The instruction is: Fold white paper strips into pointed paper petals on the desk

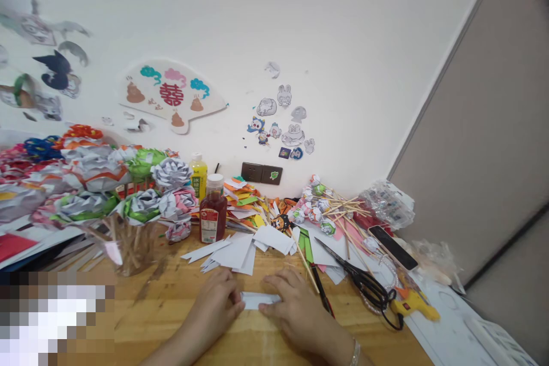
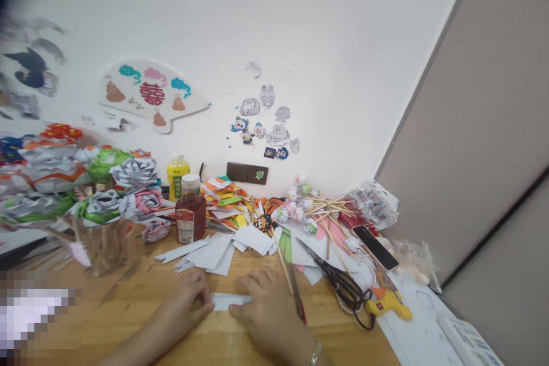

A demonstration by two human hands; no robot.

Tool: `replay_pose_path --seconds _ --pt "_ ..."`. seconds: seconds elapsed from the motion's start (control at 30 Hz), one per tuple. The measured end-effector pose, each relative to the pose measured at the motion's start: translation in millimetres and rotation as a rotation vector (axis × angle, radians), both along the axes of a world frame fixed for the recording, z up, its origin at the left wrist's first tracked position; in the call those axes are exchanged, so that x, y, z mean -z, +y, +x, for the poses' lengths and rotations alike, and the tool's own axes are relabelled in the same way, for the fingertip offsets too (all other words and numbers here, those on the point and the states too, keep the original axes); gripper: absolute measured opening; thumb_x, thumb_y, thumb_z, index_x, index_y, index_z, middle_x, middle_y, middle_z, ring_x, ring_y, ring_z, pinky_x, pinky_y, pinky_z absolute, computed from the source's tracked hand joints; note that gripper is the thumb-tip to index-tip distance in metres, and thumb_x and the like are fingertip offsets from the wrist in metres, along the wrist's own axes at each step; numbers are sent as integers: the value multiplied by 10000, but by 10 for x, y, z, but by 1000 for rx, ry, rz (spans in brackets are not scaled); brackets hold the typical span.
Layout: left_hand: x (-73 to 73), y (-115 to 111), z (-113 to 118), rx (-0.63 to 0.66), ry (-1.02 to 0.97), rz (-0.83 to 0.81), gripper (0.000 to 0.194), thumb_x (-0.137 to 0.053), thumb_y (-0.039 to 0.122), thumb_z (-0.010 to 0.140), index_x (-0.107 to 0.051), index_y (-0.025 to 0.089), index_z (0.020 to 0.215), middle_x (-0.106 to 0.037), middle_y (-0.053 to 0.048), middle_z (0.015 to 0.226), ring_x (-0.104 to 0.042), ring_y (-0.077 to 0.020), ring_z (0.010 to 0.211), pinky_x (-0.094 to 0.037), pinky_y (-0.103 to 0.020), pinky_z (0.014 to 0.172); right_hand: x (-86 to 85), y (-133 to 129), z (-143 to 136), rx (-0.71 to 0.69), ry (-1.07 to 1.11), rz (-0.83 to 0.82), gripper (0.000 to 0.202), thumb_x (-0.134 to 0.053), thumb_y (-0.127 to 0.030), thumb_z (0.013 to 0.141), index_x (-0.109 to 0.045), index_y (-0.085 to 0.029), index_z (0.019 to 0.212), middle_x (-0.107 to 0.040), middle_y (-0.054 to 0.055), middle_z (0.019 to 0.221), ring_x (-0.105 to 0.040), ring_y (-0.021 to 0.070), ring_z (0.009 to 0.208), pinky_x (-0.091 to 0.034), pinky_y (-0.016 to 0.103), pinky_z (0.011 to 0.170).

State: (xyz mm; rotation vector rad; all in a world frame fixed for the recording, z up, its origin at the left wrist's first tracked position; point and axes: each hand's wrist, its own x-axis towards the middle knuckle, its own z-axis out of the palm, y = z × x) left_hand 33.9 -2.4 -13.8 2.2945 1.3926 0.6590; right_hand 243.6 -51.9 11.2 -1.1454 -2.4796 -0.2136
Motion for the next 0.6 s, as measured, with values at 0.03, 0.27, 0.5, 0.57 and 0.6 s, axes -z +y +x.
replay_pose_path --seconds 0.03,0.27,0.5,0.57,0.6 --pt "-3 -2 -2 3 -2 6 92 -595 125 682 -580 179 610 -559 -27 805 -510 -206 850 -375 -298 754 -50 -15 38 -8 -3 -40 201 -481 -318 924 -680 -332 953 -548 -26 1214 -449 206 1064 -347 403 949" --pt "-1 15 -11 26 -32 -4 103 -628 106 650 -580 175 591 -557 -12 784 -517 -197 835 -383 -292 746 -191 -89 193 -16 35 -237 333 -530 -130 860 -652 -360 1067 -551 -30 1244 -406 215 1156 -312 400 1005" --pt "-17 8 -9 32 -48 -7 125 -610 83 649 -565 178 581 -564 -5 779 -515 -192 839 -385 -287 741 -43 -3 347 -49 65 -317 357 -532 -140 831 -648 -371 1078 -545 -23 1260 -412 215 1160 -320 386 1001" --pt "-31 -10 -8 34 -37 2 131 -605 73 651 -564 176 582 -565 -11 778 -514 -195 837 -385 -291 741 -62 -8 352 -52 72 -305 323 -531 -153 839 -665 -358 1050 -566 -15 1226 -430 208 1135 -331 374 986" --pt "-38 -23 -8 40 -32 17 132 -600 66 656 -564 175 591 -566 -15 784 -512 -197 840 -386 -292 742 -84 -18 339 -50 78 -293 310 -528 -154 843 -671 -350 1036 -575 -14 1209 -435 205 1124 -336 367 978"
